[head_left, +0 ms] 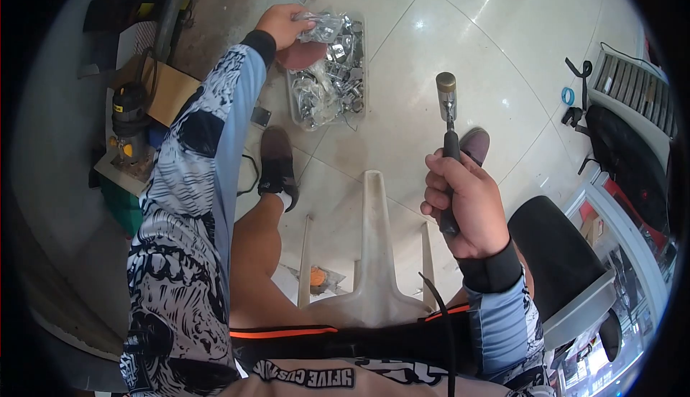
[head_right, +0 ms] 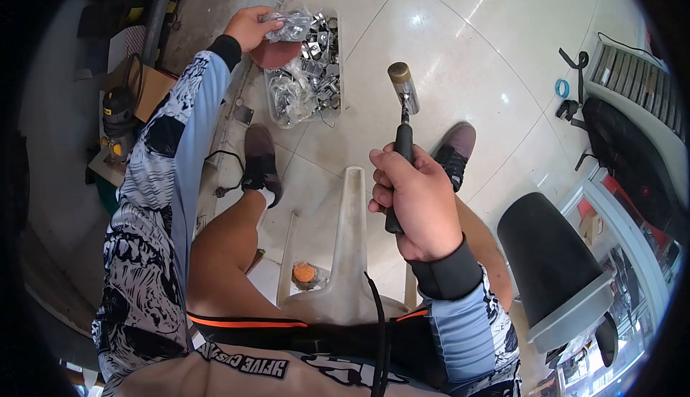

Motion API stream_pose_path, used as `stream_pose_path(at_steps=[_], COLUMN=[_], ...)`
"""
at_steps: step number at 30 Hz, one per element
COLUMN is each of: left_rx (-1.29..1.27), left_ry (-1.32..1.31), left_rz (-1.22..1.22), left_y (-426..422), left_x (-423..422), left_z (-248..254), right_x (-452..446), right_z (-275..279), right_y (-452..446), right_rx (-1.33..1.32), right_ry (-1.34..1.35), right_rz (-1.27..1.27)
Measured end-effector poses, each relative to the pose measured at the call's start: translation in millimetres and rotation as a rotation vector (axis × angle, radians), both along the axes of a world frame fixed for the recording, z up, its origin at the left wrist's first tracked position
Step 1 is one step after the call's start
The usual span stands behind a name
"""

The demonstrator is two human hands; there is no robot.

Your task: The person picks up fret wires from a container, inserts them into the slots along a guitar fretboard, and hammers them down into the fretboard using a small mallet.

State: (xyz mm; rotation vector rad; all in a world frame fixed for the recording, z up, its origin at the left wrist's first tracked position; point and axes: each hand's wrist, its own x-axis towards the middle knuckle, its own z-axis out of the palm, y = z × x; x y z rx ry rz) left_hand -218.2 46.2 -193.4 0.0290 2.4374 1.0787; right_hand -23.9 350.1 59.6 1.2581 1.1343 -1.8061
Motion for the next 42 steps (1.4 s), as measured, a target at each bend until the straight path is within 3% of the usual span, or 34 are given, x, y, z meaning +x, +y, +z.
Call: stream_pose_path(at_steps=[2, 4, 6, 11, 15, 20, 24, 26, 28, 32, 38, 42], left_rx=[-0.110, -0.191, -0.428, -0.396, -0.448, -0.358, -0.246, -0.288, -0.423, -0.473, -0.366, -0.410], left_ry=[0.109, 0.149, 0.291, 0.376, 0.214, 0.213, 0.256, 0.217, 0.186, 0.099, 0.170, 0.142], left_rz=[-0.058, 0.017, 0.130, 0.125, 0.063, -0.067, -0.210, -0.232, -0.402, -0.409, -0.500, -0.570], left_y=[6, 12, 14, -18, -29, 3, 34, 46, 51, 46, 28, 28], left_x=[-2, 10, 25, 77, 134, 188, 197, 198, 198, 198, 192, 185], left_z=[-6, -8, -10, -14, -20, -19, -7, -2, -2, -15, -25, -10], right_x=[-2, -2, -3, -1, -1, -2, -1, -1, -1, -2, 0, 0], right_z=[2, 3, 3, 4, 6, 6, 2, 3, 2, 3, 0, 2], right_y=[-2, -2, -1, 0, -2, -3, -4, -3, -3, -5, -5, -6], right_rx=[0.016, 0.018, 0.015, 0.008, 0.013, 0.012, 0.017, 0.025, 0.021, 0.031, 0.038, 0.046], right_ry=[-0.018, -0.017, -0.006, -0.010, -0.011, -0.013, -0.021, -0.014, -0.013, -0.014, -0.022, -0.029], right_rz=[-0.011, -0.012, -0.013, -0.028, -0.027, -0.013, -0.011, -0.014, -0.010, 0.008, 0.015, 0.035])
